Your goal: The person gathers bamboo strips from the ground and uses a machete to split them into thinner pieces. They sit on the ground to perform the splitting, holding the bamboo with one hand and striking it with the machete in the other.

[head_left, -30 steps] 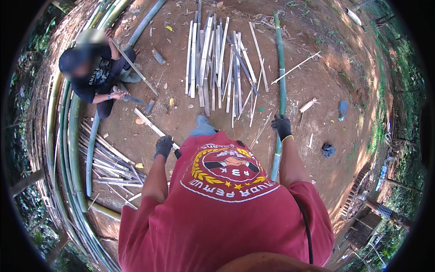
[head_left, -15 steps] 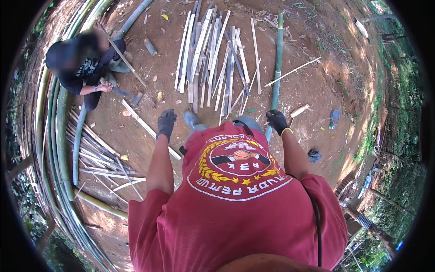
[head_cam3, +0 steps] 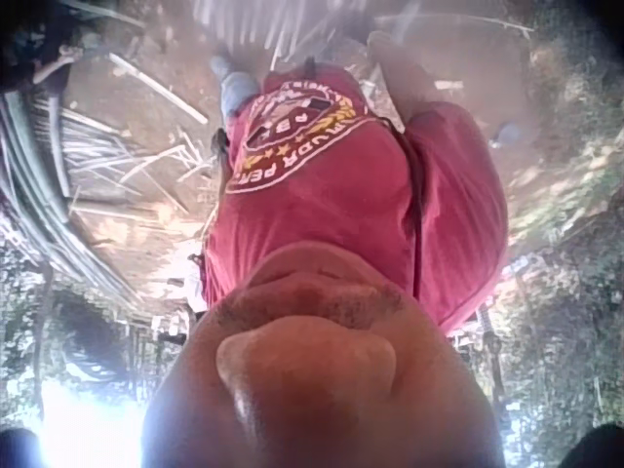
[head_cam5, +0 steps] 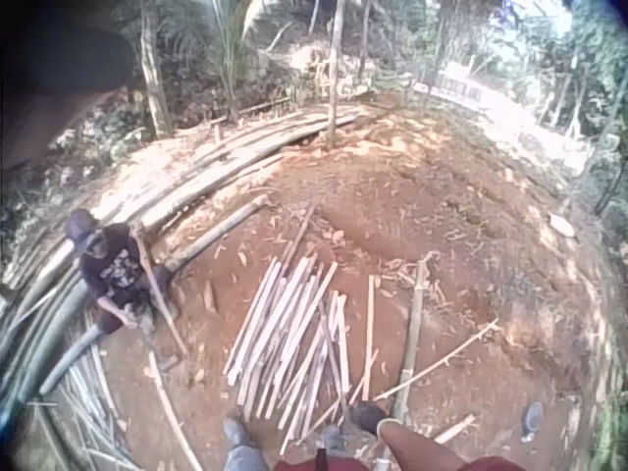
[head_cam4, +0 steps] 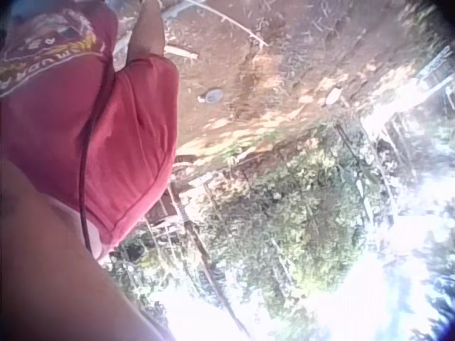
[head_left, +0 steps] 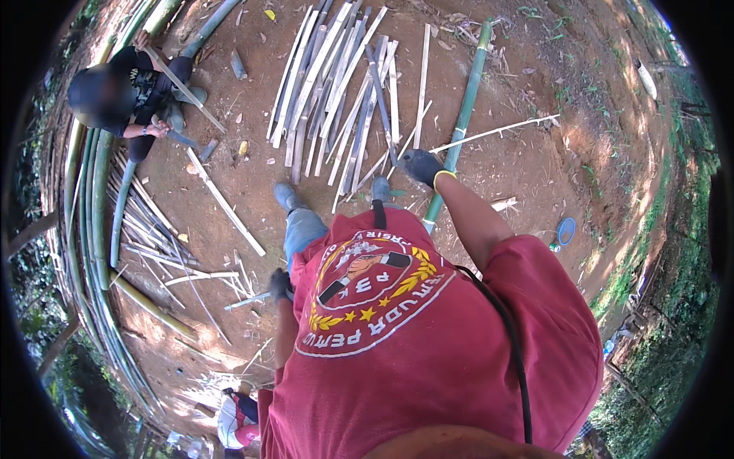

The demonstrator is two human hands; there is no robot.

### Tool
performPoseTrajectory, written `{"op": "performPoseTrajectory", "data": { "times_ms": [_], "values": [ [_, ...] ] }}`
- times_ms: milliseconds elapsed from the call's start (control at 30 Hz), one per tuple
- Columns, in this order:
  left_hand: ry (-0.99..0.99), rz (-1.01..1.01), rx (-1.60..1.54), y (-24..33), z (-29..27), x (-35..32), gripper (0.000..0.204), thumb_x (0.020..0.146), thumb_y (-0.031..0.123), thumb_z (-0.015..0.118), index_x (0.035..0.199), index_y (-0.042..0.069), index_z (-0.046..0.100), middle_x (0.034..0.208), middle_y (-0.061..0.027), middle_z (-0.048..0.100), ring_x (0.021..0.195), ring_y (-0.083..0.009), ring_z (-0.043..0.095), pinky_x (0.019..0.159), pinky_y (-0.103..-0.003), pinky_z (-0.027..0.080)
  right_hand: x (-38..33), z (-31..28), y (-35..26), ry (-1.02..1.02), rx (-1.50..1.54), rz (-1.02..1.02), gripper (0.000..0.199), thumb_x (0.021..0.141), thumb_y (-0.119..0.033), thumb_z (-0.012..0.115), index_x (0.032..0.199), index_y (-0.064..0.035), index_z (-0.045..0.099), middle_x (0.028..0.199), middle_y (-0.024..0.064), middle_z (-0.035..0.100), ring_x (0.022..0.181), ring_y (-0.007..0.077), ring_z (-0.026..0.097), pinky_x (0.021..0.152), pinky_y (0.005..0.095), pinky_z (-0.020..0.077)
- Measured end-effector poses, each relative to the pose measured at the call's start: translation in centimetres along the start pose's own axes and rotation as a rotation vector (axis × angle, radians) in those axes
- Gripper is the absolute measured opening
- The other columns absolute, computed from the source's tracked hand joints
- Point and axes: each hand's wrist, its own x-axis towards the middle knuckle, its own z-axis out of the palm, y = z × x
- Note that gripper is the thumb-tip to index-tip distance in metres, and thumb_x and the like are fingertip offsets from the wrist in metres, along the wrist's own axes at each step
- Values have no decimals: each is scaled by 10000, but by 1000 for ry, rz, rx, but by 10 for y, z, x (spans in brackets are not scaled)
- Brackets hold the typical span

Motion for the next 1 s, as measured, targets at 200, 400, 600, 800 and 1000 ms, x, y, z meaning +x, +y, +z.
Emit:
{"op": "performPoseTrajectory", "data": {
  "times_ms": [200,400,600,800,1000],
  "values": [
    [-67,-192,-497,86,-8,-83,310,916,339,509,1071,106,643,1062,-146,685,890,-318,649,809,-437,497,18,-16,53,67,0,-13,360,917,-339,469,1005,-61,680,1051,221,659,1008,371,630,896,456,486],
    [92,-387,-1180,182,-95,-64,298,912,301,613,1096,66,613,808,-78,681,640,-136,590,511,-264,418,16,7,-14,22,134,-209,402,898,-382,502,959,-21,670,1019,200,671,986,369,633,895,445,484],
    [55,373,-102,268,-120,-9,374,919,347,553,1137,64,665,1000,-134,695,926,-247,652,812,-359,498,-73,11,-225,96,221,-987,445,775,-397,671,1063,-58,649,907,179,643,875,340,636,805,460,492],
    [80,472,-501,350,-147,0,306,898,349,540,975,80,665,879,-87,669,827,-205,617,786,-359,486,-196,24,-332,-89,498,-1422,453,800,-402,701,1114,-83,627,1021,134,624,979,314,590,879,443,445],
    [23,209,-523,352,-171,-10,299,928,290,422,952,69,623,1075,-182,663,991,-395,616,868,-449,482,-197,34,-338,-95,590,-1455,451,841,-385,700,1151,-74,597,1048,115,616,984,295,569,920,422,416]
  ]
}}
